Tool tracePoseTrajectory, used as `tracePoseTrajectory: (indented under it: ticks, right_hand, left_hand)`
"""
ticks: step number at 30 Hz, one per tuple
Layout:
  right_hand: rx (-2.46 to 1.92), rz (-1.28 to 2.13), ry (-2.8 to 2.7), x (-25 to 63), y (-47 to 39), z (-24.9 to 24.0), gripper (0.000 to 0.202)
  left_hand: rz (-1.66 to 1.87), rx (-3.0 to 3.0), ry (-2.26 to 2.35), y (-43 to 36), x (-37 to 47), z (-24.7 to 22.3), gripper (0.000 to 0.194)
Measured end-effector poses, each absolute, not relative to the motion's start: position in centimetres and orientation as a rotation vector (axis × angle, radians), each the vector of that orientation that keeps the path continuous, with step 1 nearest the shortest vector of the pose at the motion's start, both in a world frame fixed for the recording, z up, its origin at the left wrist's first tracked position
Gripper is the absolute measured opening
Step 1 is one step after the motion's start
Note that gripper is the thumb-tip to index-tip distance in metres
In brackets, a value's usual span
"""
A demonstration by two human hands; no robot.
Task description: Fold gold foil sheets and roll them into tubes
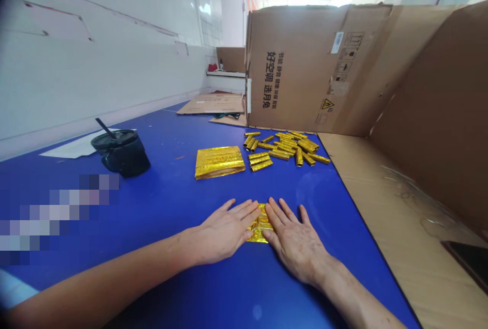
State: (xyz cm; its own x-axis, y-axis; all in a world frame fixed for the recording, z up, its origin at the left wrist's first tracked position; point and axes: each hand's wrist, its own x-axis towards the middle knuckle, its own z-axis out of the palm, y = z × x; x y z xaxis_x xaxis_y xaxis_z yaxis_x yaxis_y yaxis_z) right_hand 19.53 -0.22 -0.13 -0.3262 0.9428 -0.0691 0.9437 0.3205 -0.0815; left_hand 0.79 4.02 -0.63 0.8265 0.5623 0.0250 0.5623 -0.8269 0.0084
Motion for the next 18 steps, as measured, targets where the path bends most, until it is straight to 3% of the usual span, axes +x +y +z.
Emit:
tracePoseTrajectory:
  ticks: [9, 18]
  right_hand:
    - [1.754, -0.346, 2.609, 22.4, 2.3, 0.5, 0.042]
    - [1.637, -0.570, 2.631, 23.1, 3.7, 1.3, 0.043]
  left_hand:
    - [0.148, 3.075, 1.023, 1.8, 1.7, 0.3, 0.047]
    - [0.232, 3.016, 0.814, 0.7, 0.4, 0.6, 0.063]
